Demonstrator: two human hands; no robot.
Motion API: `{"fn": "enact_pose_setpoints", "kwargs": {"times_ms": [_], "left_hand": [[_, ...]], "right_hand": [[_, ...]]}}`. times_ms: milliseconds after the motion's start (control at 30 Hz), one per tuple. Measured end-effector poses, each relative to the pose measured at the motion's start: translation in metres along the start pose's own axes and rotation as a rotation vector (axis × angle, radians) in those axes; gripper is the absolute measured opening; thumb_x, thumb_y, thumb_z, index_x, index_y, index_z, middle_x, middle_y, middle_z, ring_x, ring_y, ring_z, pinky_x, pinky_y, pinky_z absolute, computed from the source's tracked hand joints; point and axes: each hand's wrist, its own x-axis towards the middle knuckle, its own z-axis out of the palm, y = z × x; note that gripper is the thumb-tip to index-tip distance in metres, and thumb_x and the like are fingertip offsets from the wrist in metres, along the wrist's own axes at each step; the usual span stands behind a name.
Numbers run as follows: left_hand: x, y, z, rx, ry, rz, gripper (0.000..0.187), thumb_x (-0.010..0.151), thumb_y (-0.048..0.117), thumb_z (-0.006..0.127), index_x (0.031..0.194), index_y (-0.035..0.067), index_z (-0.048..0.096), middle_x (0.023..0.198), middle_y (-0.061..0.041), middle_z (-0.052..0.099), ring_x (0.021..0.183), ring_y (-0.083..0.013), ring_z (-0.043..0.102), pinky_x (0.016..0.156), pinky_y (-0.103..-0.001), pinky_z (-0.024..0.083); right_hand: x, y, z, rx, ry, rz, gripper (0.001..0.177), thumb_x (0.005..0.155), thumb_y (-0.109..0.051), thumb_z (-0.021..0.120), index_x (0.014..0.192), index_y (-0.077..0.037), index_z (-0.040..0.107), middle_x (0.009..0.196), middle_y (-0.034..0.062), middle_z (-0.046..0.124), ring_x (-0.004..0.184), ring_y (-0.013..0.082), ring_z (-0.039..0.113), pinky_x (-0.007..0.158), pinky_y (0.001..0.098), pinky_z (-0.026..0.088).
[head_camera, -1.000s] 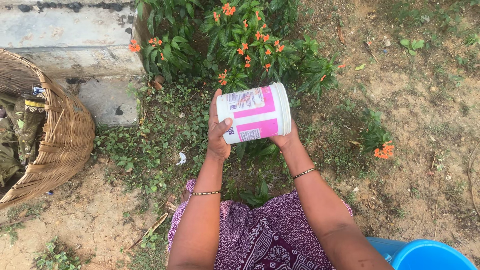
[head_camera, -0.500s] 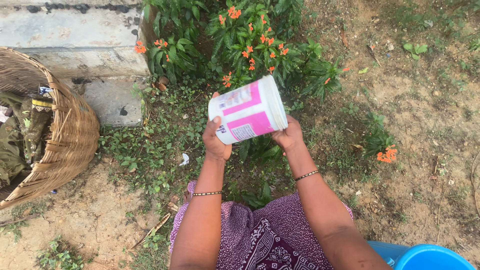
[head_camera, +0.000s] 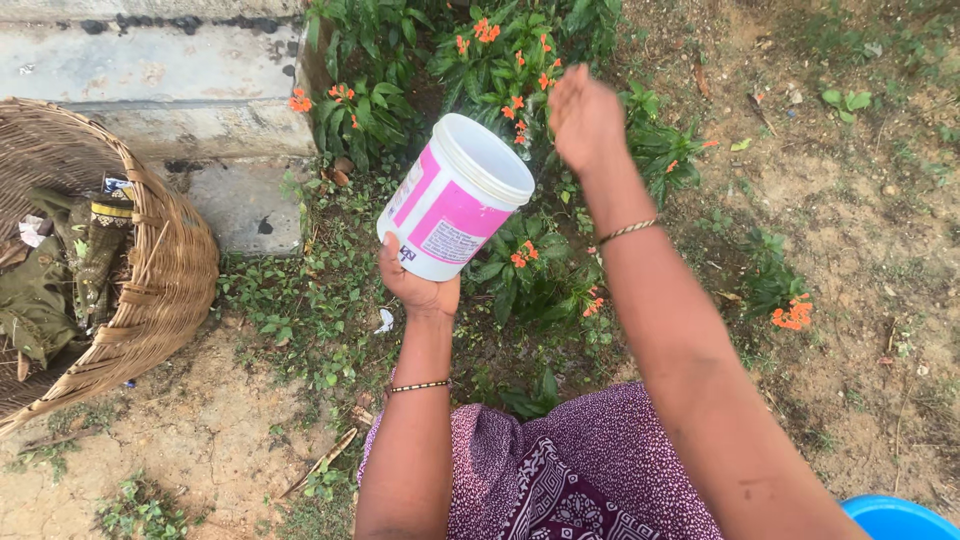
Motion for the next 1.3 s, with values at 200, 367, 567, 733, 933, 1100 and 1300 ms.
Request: {"fn": "enact_pose_setpoints", "kwargs": {"times_ms": [200,367,567,733,933,1100,1300], "left_hand": [[-0.002,0.004,0.007,0.037,-0.016,0.015,0.077,0.088,0.049,0.065,0.148,0.004,0.047,0.145,-0.013,0.057,0.137,-0.0319,0.053,0.115,-0.053,0.043],[-0.006,0.007,0.013,0.065,-0.007,-0.007,0.080,0.085,0.050,0.067,0.148,0.005,0.046,0.144,-0.013,0.055,0.137,-0.0311,0.052,0.114,-0.053,0.044],[-0.003,0.002,0.008,0.089,-0.006,-0.027,0.080,0.085,0.049,0.067,0.148,0.004,0.045,0.143,-0.013,0.057,0.136,-0.0312,0.054,0.114,-0.052,0.044],[0.002,-0.012,-0.002,0.131,-0.049,0.004,0.075,0.088,0.045,0.064,0.146,0.001,0.048,0.141,-0.016,0.059,0.134,-0.0327,0.056,0.114,-0.051,0.045],[-0.005,-0.017,-0.001,0.091,-0.072,-0.075,0.073,0.090,0.040,0.065,0.148,0.000,0.047,0.144,-0.016,0.058,0.136,-0.0318,0.055,0.117,-0.048,0.042],[-0.012,-0.015,0.009,0.153,-0.120,-0.106,0.088,0.084,0.037,0.071,0.158,0.005,0.034,0.148,-0.013,0.054,0.138,-0.0308,0.052,0.119,-0.048,0.040],[-0.018,-0.012,0.017,0.253,-0.183,-0.150,0.108,0.076,0.038,0.078,0.163,0.007,0.022,0.151,-0.017,0.048,0.142,-0.0333,0.047,0.121,-0.048,0.037]], "right_hand": [[-0.045,-0.017,0.005,-0.110,0.027,-0.004,0.062,0.109,-0.034,0.044,0.158,0.002,0.034,0.166,0.0219,0.032,0.153,0.0292,0.034,0.125,0.0389,0.031],[-0.137,0.067,-0.095,-0.245,0.404,0.208,0.034,0.111,-0.036,0.056,0.134,-0.011,0.061,0.104,-0.0015,0.054,0.081,0.0105,0.049,0.067,0.0250,0.042],[-0.199,0.067,-0.107,-0.453,0.426,0.373,0.028,0.105,-0.026,0.052,0.122,-0.010,0.067,0.098,0.0006,0.066,0.081,0.0118,0.056,0.068,0.0264,0.047],[-0.216,0.047,-0.070,-0.431,0.347,0.355,0.027,0.105,-0.023,0.050,0.122,-0.009,0.066,0.101,0.0026,0.070,0.087,0.0135,0.063,0.071,0.0287,0.050],[-0.215,0.039,-0.058,-0.207,0.278,0.332,0.027,0.103,-0.027,0.052,0.118,-0.009,0.065,0.105,0.0071,0.073,0.090,0.0180,0.067,0.075,0.0329,0.055],[-0.209,0.038,-0.062,-0.100,0.268,0.345,0.022,0.104,-0.027,0.054,0.115,-0.010,0.063,0.095,0.0049,0.067,0.087,0.0202,0.067,0.071,0.0353,0.054],[-0.207,0.040,-0.062,-0.037,0.295,0.332,0.025,0.105,-0.026,0.050,0.116,-0.009,0.065,0.096,0.0053,0.068,0.084,0.0184,0.066,0.071,0.0351,0.055]]}}
